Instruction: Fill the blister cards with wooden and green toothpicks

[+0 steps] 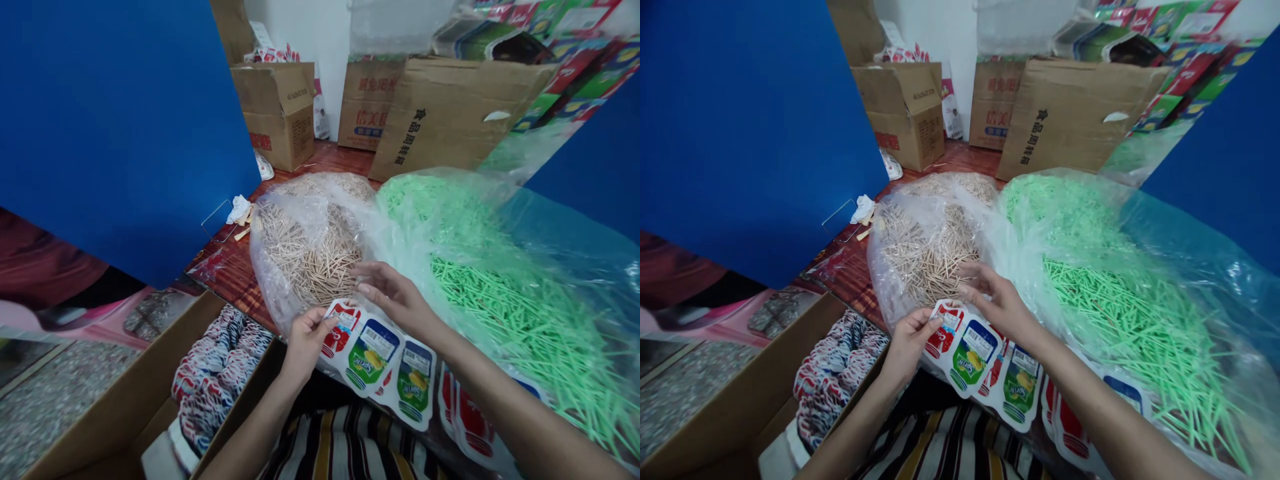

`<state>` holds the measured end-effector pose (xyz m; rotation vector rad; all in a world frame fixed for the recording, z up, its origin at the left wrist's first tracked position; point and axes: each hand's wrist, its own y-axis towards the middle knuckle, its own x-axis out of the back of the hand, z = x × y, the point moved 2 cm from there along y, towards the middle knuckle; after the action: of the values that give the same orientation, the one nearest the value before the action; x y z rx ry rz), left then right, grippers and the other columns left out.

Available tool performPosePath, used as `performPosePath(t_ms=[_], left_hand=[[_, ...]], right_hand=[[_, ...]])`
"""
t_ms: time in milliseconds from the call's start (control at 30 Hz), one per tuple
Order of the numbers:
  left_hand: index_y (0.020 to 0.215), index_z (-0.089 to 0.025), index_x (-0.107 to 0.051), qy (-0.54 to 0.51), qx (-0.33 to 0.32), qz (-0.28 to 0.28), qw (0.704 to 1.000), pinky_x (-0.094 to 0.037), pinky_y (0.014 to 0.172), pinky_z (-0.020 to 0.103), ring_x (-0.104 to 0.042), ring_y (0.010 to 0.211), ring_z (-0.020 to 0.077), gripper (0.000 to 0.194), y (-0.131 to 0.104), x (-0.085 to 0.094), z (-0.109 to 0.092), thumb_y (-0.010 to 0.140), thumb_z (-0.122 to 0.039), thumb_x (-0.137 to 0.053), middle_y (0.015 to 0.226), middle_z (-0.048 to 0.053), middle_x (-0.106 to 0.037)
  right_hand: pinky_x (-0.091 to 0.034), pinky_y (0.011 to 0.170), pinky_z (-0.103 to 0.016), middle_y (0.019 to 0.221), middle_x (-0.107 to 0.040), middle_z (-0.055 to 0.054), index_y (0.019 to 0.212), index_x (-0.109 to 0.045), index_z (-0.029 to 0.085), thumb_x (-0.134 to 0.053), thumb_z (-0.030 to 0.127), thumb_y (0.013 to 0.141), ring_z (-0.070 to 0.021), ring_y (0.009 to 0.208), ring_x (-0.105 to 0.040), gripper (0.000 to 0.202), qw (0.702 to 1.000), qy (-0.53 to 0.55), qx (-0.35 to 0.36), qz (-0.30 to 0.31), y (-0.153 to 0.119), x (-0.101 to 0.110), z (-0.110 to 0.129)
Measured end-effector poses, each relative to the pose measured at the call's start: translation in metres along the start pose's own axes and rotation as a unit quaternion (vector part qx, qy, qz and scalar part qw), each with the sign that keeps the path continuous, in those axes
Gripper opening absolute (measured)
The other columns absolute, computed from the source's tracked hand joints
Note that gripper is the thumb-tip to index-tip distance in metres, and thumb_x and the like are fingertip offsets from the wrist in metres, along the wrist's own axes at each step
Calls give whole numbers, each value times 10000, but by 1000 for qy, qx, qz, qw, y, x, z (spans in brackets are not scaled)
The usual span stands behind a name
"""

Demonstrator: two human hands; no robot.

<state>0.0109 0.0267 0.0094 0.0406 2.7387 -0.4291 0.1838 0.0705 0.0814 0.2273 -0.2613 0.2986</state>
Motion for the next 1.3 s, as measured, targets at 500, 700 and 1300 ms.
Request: performPosePath(t_ms=[500, 700, 1300], left_hand=[[787, -123, -661, 24, 19, 2, 1000, -507, 556, 238, -630, 561, 138, 218, -6, 9, 9, 706, -319, -713, 681, 29, -708], [793, -134, -664, 11, 10, -4, 1000, -506, 568, 228, -628, 567, 124, 218, -1, 16, 4, 698, -321, -724, 698, 18, -711], [805, -131, -647, -11, 13, 59, 998, -502, 574, 240, -623, 560, 127, 230, -5, -19, 5, 693, -312, -735, 686, 20, -700]], right_hand=[[-417, 668, -278, 680, -666, -80, 899, -642, 123, -655, 195, 689, -197, 697, -606, 222, 959, -251, -95, -84, 118, -50, -89], [-469, 631, -246, 700, -622, 23, 1135, -464, 183, -580, 288, 786, -135, 647, -600, 383, 985, -137, -56, -87, 91, -35, -51], [-397, 1005, -423, 1279, -552, -67, 1066, -650, 261, -600, 331, 842, -224, 1188, -504, 240, 978, -174, 99, 50, -29, 17, 10]])
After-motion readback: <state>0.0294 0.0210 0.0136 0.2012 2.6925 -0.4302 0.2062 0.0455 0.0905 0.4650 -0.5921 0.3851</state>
